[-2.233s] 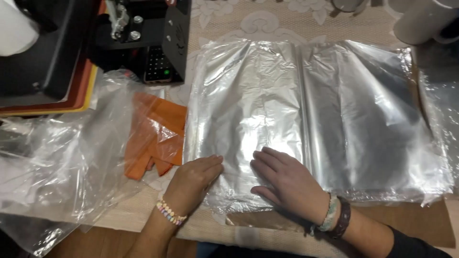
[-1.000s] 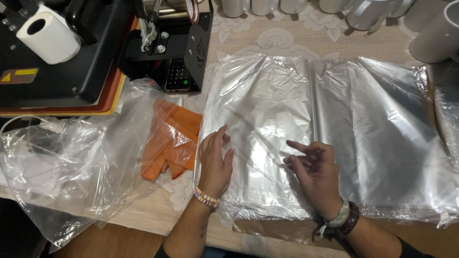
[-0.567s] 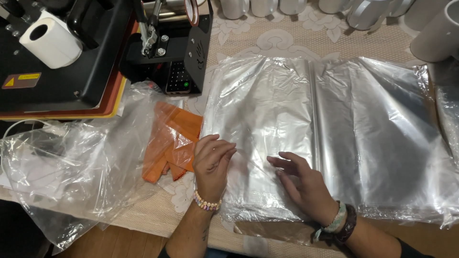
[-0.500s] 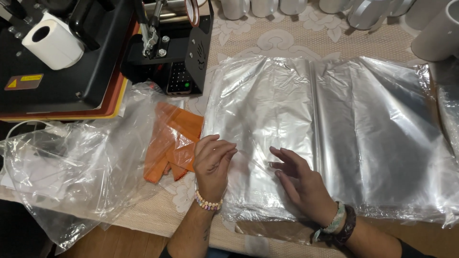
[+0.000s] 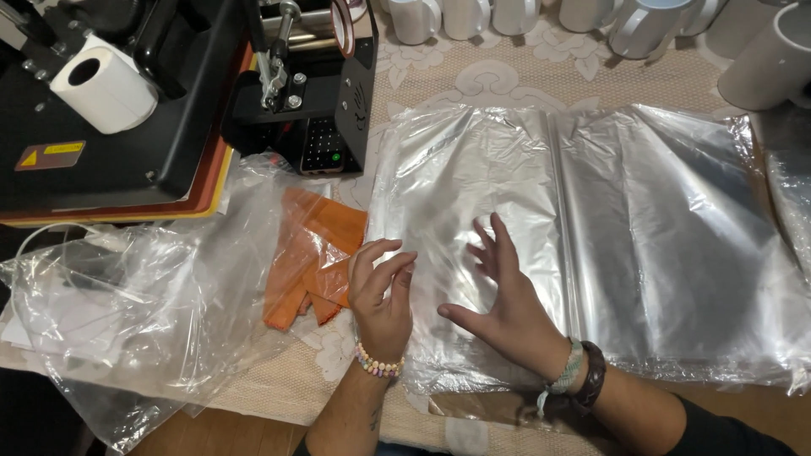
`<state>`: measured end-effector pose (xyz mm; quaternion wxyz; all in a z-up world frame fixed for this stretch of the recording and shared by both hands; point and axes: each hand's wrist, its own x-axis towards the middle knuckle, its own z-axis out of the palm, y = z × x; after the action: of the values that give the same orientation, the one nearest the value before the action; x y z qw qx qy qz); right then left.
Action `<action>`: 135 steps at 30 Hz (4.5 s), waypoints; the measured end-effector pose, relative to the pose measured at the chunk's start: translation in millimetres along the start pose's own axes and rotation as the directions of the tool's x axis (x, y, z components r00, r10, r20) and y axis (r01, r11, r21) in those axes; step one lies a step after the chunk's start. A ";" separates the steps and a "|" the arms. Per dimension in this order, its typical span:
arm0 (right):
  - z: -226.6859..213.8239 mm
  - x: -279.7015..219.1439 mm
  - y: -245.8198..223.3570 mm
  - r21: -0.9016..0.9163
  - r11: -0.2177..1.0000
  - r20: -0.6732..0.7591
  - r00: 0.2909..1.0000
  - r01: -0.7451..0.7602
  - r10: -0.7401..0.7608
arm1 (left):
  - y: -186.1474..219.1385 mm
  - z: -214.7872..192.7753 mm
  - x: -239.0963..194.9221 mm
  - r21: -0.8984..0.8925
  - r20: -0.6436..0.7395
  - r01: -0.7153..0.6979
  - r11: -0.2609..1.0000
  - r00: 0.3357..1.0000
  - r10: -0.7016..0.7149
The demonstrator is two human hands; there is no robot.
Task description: A person is seen preparing large plastic bags by separating them from a stack, unfolding them, and smoothing them out on a work surface.
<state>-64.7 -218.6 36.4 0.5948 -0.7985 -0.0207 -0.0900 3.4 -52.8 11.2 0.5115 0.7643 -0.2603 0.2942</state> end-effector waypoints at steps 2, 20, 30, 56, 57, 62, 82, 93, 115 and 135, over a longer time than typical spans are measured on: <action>1.7 5.3 -14.8 -0.093 0.995 0.040 0.999 -0.025 0.029 | -1.5 -0.4 1.2 -0.048 -0.014 0.026 0.999 1.000 -0.027; -145.1 -62.1 -14.3 -0.377 0.922 -0.647 0.738 -0.092 -0.191 | 12.9 -5.4 0.3 0.014 0.250 0.160 0.987 0.955 -0.158; -204.9 -160.6 78.5 -0.299 0.646 -0.844 0.510 -0.703 0.164 | -20.5 -41.8 -17.3 0.357 0.875 -0.211 0.910 0.418 -0.246; -48.7 -16.5 -12.5 -0.785 0.572 -0.166 0.809 0.238 -0.565 | 33.2 -6.6 38.2 -0.068 0.343 -0.239 0.969 0.906 0.248; -62.3 -20.5 -13.5 -0.768 0.609 -0.241 0.791 0.199 -0.562 | 29.8 -6.0 35.5 -0.043 0.370 -0.226 0.973 0.901 0.225; -133.9 -70.9 25.6 -0.606 0.788 -0.552 0.770 -0.107 -0.319 | 12.9 -22.3 29.9 0.205 0.768 -0.031 0.978 0.625 -0.141; -147.2 -136.1 43.4 -0.874 0.475 -0.127 0.896 0.103 -0.427 | -24.0 -21.4 0.8 0.417 0.876 -0.215 0.883 0.354 -0.328; -176.9 -103.6 67.1 -0.875 -0.315 -0.480 0.751 -0.368 0.455 | -23.3 -42.6 6.4 0.502 0.852 -0.143 0.853 0.254 -0.459; -27.4 262.8 110.6 -0.901 0.412 0.225 0.960 0.139 0.168 | -93.6 79.3 102.5 0.508 0.570 0.104 0.855 0.704 -0.424; -64.0 305.4 91.9 -0.436 0.884 0.112 0.985 0.168 -0.132 | -111.9 72.1 102.2 -0.093 0.240 0.548 0.831 0.823 -0.515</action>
<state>240.8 -329.0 18.5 0.3869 -0.9120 -0.0848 -0.1065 165.4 -91.9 -7.9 0.6026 0.7895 -0.1102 0.0377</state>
